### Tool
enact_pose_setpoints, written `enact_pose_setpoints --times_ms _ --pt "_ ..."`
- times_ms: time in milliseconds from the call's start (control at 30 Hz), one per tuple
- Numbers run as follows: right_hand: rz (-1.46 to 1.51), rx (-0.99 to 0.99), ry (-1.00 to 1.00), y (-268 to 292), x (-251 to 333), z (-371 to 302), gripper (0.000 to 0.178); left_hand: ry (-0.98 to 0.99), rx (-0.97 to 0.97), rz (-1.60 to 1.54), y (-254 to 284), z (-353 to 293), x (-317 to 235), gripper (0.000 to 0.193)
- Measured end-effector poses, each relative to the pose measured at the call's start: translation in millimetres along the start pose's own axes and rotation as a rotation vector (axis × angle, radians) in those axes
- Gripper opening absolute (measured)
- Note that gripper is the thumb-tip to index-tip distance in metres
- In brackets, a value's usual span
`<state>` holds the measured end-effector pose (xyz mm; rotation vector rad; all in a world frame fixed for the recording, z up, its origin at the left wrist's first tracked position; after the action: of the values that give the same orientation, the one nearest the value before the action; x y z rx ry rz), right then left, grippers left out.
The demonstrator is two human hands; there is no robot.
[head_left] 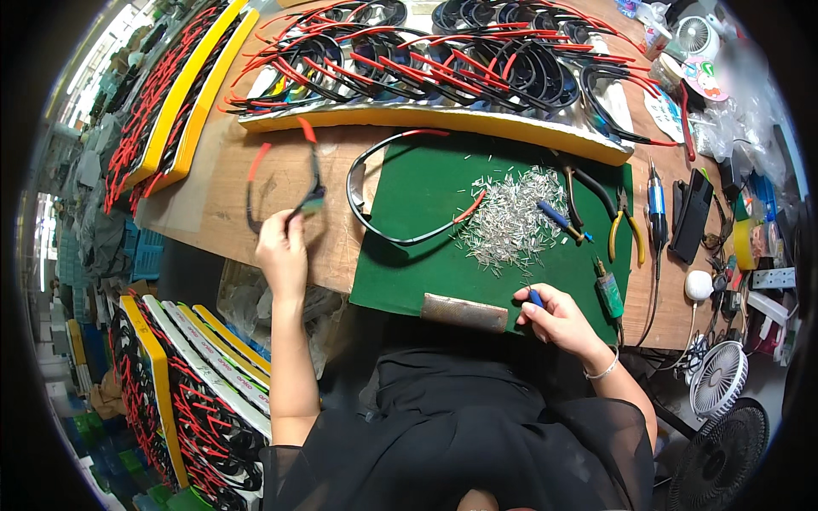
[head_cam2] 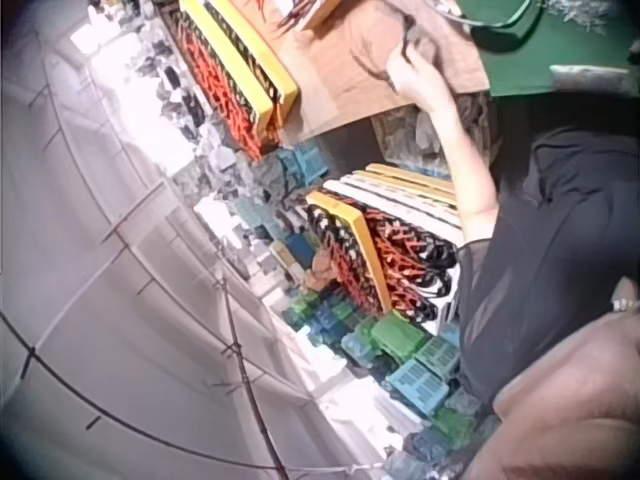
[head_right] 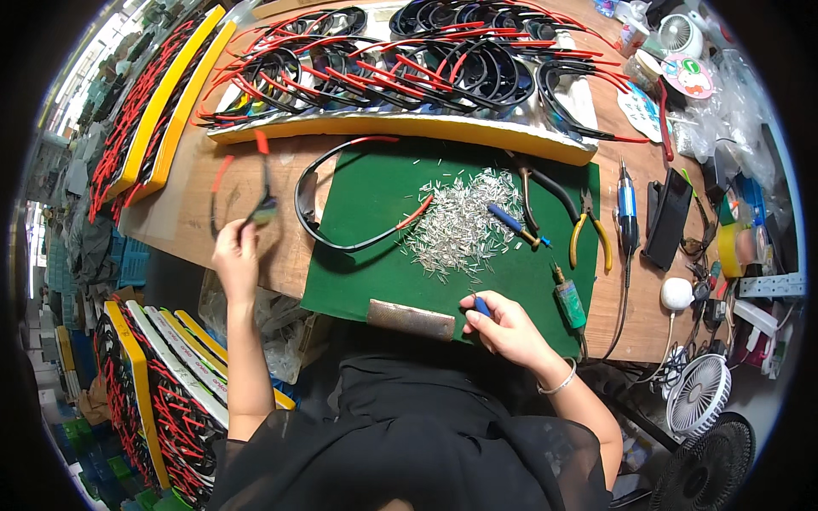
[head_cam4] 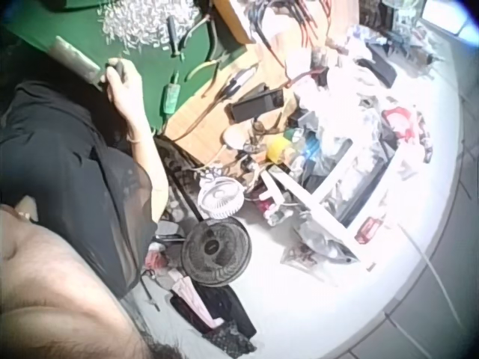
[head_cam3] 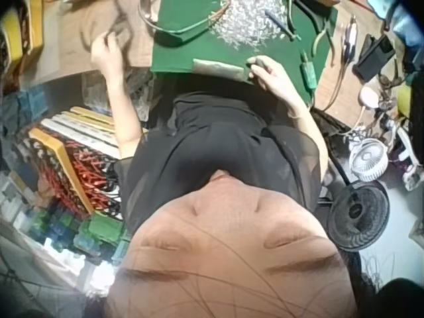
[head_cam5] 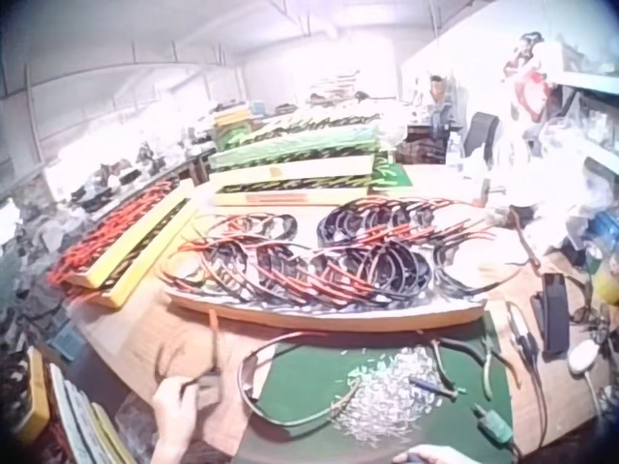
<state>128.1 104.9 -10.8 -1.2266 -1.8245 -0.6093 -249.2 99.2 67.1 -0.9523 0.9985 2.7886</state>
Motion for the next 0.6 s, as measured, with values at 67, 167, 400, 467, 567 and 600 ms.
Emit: enact_pose_setpoints --times_ms 67,167,400,467,567,600 --pt "-0.014 -0.018 -0.006 4.8 -5.5 -8.0 0.024 0.018 -0.014 -0.104 21.9 -1.1 -25.2 0.008" --pt "0.054 -0.087 0.127 13.0 3.8 -16.6 0.026 -0.255 0.16 -0.415 28.4 -24.1 -100.7 0.015" --pt "0.671 -0.049 0.263 2.7 54.3 -36.4 0.025 -0.364 0.645 -0.776 -14.3 -120.6 -183.4 0.025" --pt "0.739 -0.039 0.164 8.9 44.6 -42.2 0.022 -0.367 0.692 -0.824 -19.3 -130.3 -190.2 0.024" --pt "0.786 -0.036 0.117 13.4 39.1 -49.8 0.02 -0.344 0.778 -0.863 -24.8 -140.2 -193.6 0.022" --pt "0.775 -0.051 0.176 14.5 39.7 -53.8 0.019 -0.323 0.794 -0.877 -27.1 -141.9 -192.7 0.022"
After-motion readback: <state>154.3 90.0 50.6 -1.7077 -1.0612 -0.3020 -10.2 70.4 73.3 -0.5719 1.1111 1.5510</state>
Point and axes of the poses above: each hand's wrist, its own z-axis towards the middle knuckle, its own y-axis out of the back of the hand, x = y × z, the point moved 7 cm from there along z, towards the middle knuckle, and after that the axes turned 13 degrees about -x, right-handed, at the moved point
